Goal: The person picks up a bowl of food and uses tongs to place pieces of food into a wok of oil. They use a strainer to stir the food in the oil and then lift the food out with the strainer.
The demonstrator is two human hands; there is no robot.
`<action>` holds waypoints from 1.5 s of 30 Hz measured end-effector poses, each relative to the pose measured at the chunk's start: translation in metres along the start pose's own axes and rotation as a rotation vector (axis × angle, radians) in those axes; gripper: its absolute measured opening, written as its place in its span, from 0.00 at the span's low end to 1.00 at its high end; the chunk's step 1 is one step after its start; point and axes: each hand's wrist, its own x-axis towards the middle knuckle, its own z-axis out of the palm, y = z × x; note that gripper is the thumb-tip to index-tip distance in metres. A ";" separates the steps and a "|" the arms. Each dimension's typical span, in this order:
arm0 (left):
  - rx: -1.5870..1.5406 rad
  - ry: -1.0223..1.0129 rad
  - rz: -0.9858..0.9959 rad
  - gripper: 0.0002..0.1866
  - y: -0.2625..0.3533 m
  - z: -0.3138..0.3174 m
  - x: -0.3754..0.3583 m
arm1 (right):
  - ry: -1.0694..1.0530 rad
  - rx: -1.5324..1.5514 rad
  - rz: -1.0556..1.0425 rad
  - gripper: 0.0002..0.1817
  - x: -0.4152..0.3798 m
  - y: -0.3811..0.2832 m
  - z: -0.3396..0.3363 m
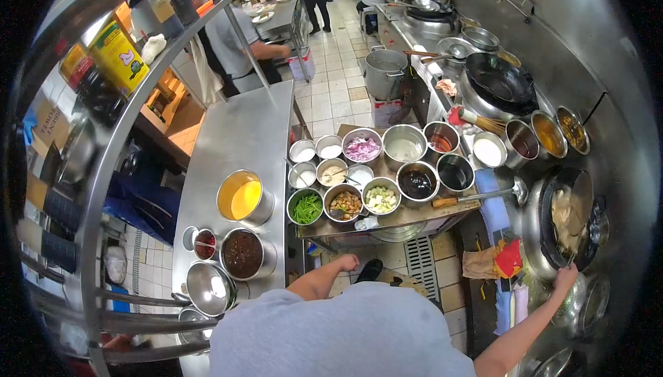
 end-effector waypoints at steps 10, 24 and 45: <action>0.107 -0.002 0.184 0.13 0.027 -0.019 -0.020 | 0.037 -0.124 -0.053 0.22 -0.015 0.073 -0.013; -0.559 -0.216 -0.009 0.06 -0.019 0.014 0.024 | 0.340 0.099 0.367 0.13 -0.017 0.027 -0.063; -0.345 -0.100 0.013 0.07 -0.038 0.035 -0.008 | -0.062 1.415 0.743 0.03 -0.050 -0.025 -0.041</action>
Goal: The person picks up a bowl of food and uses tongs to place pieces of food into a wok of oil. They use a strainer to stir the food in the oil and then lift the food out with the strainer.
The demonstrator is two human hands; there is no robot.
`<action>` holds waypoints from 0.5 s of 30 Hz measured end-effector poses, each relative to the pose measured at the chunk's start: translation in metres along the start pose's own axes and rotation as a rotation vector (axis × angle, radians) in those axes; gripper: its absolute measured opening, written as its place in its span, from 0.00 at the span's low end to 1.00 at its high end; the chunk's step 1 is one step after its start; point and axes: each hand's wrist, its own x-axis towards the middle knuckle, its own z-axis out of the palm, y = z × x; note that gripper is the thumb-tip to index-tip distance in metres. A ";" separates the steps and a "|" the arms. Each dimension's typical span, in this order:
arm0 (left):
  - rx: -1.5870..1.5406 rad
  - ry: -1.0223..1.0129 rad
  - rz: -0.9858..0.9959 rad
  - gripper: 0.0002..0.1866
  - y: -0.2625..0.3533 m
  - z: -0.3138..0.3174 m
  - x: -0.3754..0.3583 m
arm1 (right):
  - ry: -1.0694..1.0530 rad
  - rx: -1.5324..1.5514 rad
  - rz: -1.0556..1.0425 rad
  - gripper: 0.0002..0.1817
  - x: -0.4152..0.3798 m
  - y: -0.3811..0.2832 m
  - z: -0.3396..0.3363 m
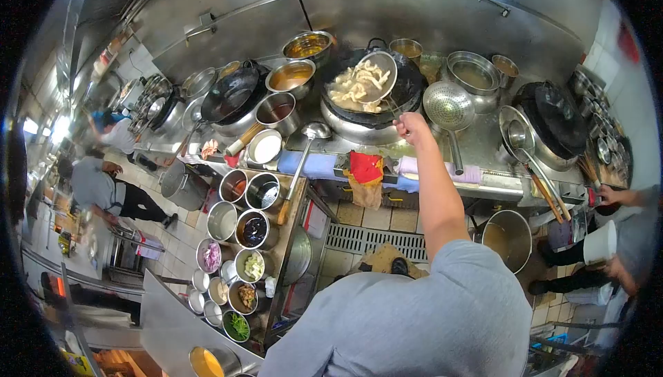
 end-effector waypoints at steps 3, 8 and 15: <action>0.066 -0.018 0.015 0.07 0.002 -0.002 0.003 | 0.004 -0.305 -0.185 0.03 -0.018 -0.005 0.003; 0.252 -0.044 0.125 0.07 0.018 -0.013 0.015 | 0.109 -0.458 -0.265 0.09 -0.009 -0.010 -0.005; -0.024 -0.044 -0.091 0.07 0.113 -0.007 -0.015 | 0.135 -0.520 -0.305 0.22 -0.030 -0.012 -0.009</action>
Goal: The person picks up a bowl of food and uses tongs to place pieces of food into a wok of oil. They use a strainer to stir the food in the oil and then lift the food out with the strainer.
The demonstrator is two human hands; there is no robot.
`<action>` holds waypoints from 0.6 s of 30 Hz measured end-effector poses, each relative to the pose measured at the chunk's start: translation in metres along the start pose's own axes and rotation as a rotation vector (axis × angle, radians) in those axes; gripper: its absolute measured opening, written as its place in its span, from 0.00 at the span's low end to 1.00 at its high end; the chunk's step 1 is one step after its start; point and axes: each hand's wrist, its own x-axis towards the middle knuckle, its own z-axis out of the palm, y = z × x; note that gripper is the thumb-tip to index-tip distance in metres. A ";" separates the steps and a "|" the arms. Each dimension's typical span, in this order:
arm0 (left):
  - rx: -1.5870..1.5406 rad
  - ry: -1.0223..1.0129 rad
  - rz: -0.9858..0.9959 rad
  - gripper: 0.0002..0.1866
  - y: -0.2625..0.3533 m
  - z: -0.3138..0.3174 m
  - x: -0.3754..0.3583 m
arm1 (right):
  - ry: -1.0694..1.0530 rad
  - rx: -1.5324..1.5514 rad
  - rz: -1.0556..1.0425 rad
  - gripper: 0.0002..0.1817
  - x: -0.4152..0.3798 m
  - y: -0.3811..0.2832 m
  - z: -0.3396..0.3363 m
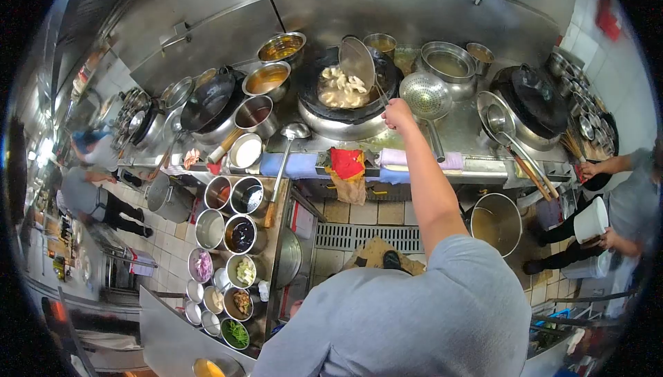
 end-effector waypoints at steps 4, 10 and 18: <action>-0.013 -0.071 -0.016 0.06 -0.008 -0.005 0.009 | -0.020 -0.100 -0.072 0.18 -0.019 -0.016 -0.006; -0.189 -0.063 -0.090 0.09 -0.079 -0.011 0.051 | 0.312 -0.673 -0.540 0.14 -0.017 -0.005 0.016; 0.387 -0.005 0.140 0.11 -0.075 -0.017 0.047 | 0.237 -0.699 -0.461 0.14 0.003 0.011 0.062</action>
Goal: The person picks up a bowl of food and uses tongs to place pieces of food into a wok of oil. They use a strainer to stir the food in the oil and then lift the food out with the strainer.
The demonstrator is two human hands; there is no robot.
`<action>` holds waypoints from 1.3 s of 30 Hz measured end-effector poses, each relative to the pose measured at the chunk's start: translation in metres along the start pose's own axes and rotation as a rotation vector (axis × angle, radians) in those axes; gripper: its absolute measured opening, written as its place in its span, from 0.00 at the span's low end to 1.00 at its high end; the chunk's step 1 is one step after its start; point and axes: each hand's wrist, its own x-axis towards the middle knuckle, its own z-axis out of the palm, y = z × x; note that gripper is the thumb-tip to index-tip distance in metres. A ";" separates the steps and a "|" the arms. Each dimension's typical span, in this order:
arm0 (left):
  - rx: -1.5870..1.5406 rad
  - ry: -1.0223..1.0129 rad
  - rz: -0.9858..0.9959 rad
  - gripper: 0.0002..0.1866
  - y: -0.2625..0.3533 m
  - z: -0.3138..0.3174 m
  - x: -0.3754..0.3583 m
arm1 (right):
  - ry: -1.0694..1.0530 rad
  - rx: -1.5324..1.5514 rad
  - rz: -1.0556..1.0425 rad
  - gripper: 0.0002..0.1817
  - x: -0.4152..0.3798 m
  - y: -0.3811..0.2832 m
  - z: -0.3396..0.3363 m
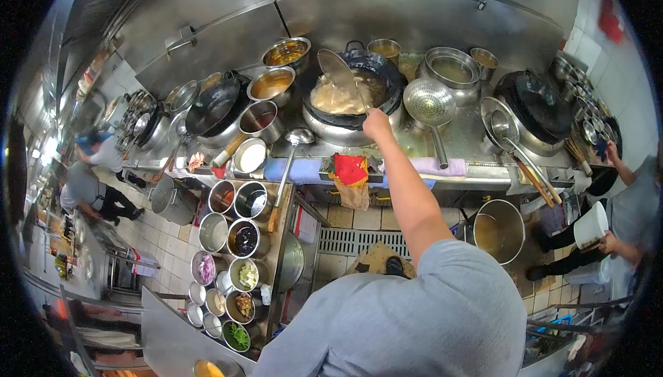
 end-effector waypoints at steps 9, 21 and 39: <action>0.022 0.022 0.181 0.12 -0.004 0.002 0.015 | -0.133 -0.142 0.036 0.11 -0.012 -0.005 -0.025; -0.285 -0.066 0.017 0.12 -0.002 0.004 0.027 | -0.074 -0.146 0.003 0.13 0.015 0.033 -0.025; -0.079 -0.046 -0.031 0.10 0.084 -0.023 -0.033 | 0.021 -0.138 -0.058 0.13 0.073 0.077 0.006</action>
